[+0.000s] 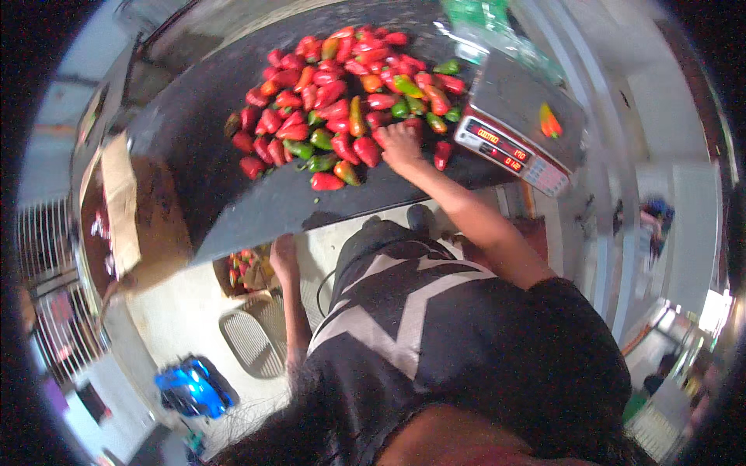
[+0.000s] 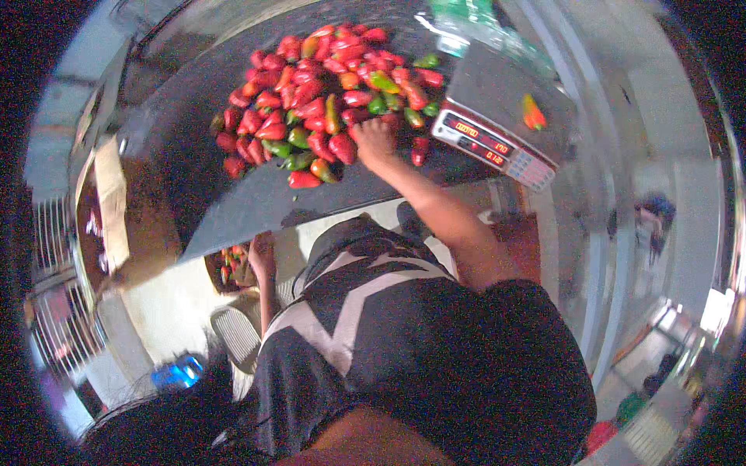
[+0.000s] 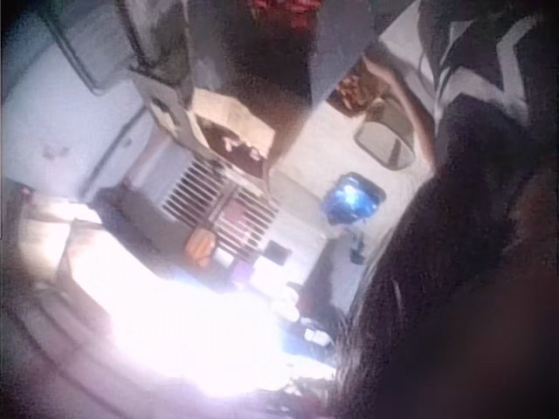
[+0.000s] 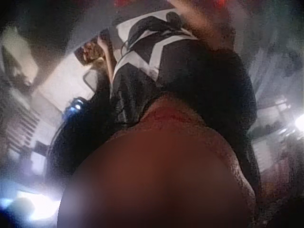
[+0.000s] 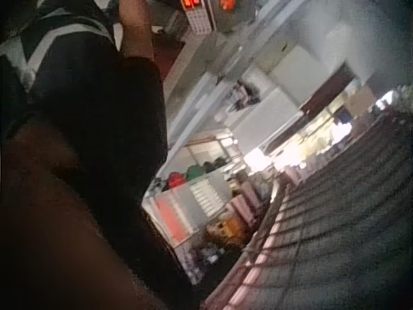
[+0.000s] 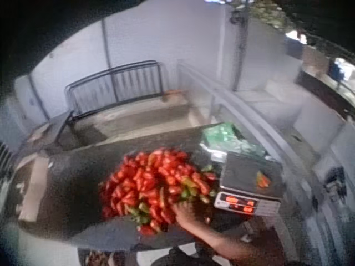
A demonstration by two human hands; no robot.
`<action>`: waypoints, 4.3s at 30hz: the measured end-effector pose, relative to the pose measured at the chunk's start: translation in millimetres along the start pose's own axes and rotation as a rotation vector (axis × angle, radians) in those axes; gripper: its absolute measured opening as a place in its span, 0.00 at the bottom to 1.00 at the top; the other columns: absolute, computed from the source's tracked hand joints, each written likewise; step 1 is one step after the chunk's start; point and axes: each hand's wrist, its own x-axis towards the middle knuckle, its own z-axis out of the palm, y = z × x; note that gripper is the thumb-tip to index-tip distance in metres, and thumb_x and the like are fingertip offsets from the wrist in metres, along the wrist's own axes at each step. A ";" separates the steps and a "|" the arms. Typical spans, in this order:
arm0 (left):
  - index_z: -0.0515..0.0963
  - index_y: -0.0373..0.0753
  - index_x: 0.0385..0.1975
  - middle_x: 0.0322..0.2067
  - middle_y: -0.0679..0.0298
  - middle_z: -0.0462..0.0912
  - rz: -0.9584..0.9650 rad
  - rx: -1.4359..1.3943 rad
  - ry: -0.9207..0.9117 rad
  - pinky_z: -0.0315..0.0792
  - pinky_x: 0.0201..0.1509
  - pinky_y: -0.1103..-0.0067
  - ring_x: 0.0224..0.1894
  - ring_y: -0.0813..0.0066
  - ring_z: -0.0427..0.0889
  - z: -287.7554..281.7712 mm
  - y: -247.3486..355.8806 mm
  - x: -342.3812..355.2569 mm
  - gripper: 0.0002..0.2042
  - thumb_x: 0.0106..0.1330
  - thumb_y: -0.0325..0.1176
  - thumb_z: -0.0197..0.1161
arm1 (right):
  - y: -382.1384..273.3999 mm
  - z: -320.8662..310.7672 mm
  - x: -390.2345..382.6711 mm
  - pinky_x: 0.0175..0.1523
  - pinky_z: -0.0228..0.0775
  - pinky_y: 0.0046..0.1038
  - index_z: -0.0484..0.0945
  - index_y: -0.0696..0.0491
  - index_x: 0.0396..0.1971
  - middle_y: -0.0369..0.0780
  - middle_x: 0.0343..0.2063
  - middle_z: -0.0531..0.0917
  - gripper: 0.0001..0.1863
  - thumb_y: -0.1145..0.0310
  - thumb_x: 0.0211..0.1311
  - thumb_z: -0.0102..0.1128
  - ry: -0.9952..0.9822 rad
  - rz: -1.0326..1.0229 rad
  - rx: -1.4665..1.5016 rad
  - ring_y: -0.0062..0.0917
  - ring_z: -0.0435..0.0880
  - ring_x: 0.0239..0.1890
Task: The person selects red and green peppers from a large pile on a table, places them into clear plastic bags, weighs the bags on a digital scale, and then ties the bags shut. The person repeats this process multiple times, creating several small packages of peppers.
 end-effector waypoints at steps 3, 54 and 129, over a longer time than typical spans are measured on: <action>0.80 0.37 0.42 0.37 0.56 0.83 -0.042 0.062 -0.085 0.74 0.44 0.74 0.39 0.66 0.83 -11.1 0.6 1.4 0.12 0.61 0.31 0.58 | -8.8 14.4 7.2 0.49 0.65 0.36 0.76 0.51 0.39 0.37 0.37 0.78 0.12 0.66 0.60 0.46 0.059 0.074 -0.145 0.29 0.74 0.45; 0.80 0.37 0.39 0.36 0.59 0.84 0.199 0.148 -0.351 0.74 0.44 0.74 0.38 0.67 0.82 172.8 126.6 34.8 0.10 0.57 0.25 0.61 | 310.9 -186.0 -125.1 0.59 0.62 0.35 0.78 0.46 0.49 0.40 0.43 0.81 0.17 0.58 0.60 0.59 0.429 0.542 0.077 0.37 0.74 0.49; 0.79 0.37 0.36 0.29 0.70 0.79 0.125 -0.840 -0.006 0.66 0.38 0.84 0.30 0.84 0.73 -38.4 208.9 -24.5 0.08 0.66 0.35 0.62 | -14.7 -234.6 -120.2 0.22 0.49 0.11 0.73 0.52 0.42 0.28 0.28 0.75 0.18 0.60 0.57 0.67 -0.308 -0.048 1.413 0.06 0.63 0.20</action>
